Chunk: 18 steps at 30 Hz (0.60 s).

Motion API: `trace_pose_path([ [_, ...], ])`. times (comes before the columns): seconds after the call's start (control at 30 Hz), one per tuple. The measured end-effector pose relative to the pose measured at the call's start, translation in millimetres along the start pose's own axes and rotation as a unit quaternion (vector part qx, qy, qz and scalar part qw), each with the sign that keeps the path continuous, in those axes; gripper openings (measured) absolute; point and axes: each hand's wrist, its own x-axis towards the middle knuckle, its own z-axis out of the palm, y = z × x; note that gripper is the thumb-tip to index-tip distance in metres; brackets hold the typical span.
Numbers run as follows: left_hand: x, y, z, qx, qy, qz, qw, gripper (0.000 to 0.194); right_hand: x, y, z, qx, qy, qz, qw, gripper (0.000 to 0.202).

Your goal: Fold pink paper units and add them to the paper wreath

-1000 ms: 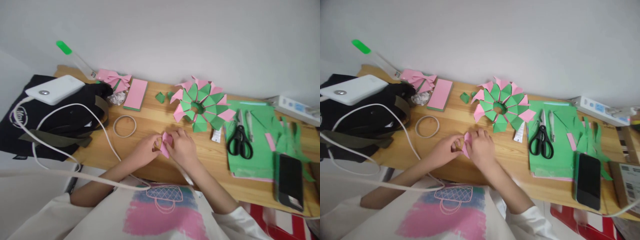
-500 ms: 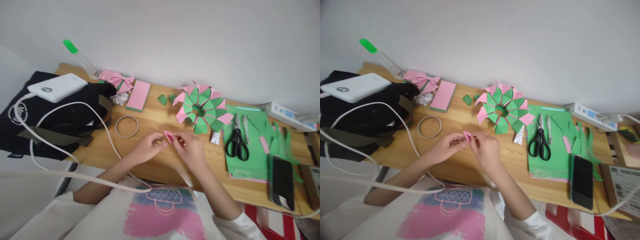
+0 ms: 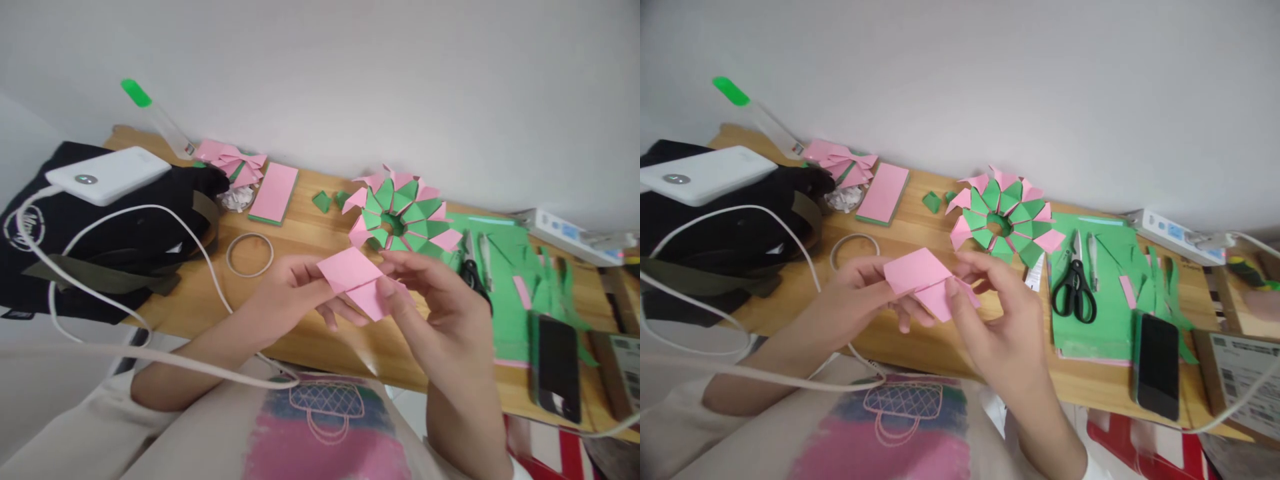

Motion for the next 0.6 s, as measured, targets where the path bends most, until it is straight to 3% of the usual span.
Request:
trace_pose_path([
  [0.07, -1, 0, 2.8, -0.026, -0.009, -0.009, 1.000, 0.012, -3, 2, 0, 0.075, -0.007, 0.039, 0.996, 0.024],
  [0.17, 0, -2, 6.8, -0.036, -0.006, -0.007, 0.999, 0.013, -8, 2, 2, 0.099, 0.012, 0.026, 0.995, 0.028],
  [0.33, 4, -6, 11.1, -0.032, 0.017, 0.028, 0.999, 0.011, -10, -3, -3, -0.064, 0.059, -0.109, 0.990, 0.030],
  [0.43, 4, -6, 12.3, -0.013, 0.039, 0.055, 0.998, 0.009, -10, -4, -8, -0.111, 0.061, -0.138, 0.982, 0.023],
  [0.6, 4, -5, 14.4, -0.002, 0.051, 0.063, 0.997, 0.011, -11, -2, -16, -0.119, 0.058, -0.172, 0.976, 0.027],
])
